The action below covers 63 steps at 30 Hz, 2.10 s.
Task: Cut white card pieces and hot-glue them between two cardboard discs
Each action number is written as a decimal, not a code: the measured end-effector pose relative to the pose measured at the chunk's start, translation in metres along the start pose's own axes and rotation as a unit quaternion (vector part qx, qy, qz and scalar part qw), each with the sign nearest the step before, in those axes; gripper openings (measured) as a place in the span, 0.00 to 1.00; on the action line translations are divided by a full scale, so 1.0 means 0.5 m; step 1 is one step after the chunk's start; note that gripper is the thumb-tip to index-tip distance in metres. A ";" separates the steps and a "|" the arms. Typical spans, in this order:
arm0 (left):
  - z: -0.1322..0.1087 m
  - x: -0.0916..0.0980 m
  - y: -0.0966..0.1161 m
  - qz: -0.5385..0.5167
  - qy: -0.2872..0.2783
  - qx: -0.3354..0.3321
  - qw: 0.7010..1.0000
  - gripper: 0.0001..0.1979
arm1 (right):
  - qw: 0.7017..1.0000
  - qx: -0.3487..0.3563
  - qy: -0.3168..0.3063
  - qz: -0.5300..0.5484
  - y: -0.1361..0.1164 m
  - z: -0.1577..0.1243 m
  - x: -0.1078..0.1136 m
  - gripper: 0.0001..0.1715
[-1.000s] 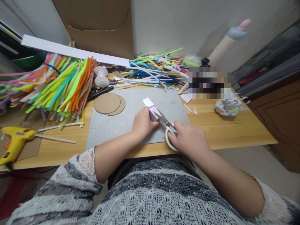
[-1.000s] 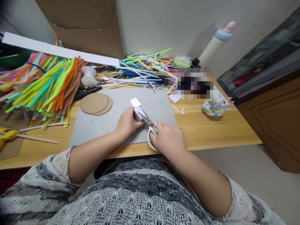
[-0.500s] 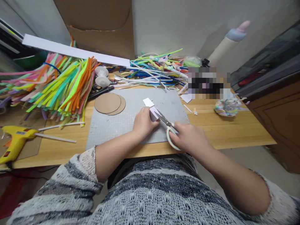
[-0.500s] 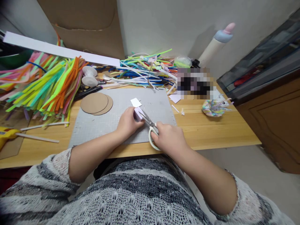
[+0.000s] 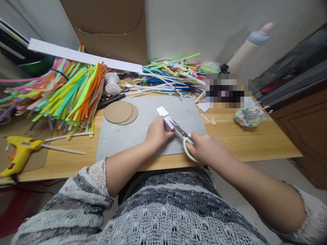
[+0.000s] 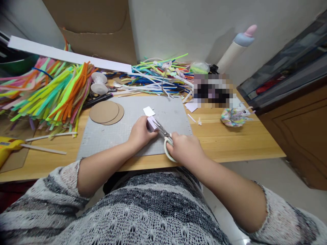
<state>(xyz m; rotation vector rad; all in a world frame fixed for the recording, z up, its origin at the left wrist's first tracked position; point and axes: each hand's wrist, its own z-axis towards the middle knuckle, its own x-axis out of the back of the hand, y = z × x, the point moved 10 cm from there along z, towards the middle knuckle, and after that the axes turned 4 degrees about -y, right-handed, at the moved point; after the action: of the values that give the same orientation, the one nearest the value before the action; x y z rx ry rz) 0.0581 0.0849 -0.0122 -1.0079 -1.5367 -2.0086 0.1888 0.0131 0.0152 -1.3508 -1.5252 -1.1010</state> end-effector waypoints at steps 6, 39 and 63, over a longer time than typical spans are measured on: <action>0.000 0.001 0.001 0.007 0.004 -0.001 1.000 0.20 | 1.000 -0.019 0.007 -0.012 -0.013 0.022 0.018 0.26; -0.002 0.004 -0.001 -0.004 -0.002 0.006 1.000 0.21 | 0.992 -0.109 -0.007 0.057 0.127 0.067 0.005 0.24; -0.001 0.000 0.000 0.001 0.005 -0.002 1.000 0.21 | 0.999 -0.026 0.029 -0.016 0.003 -0.008 0.022 0.21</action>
<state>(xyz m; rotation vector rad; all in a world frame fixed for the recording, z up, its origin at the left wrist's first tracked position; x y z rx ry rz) 0.0580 0.0844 -0.0121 -0.9984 -1.5280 -2.0131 0.1895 0.0127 0.0268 -1.3229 -1.4899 -1.1973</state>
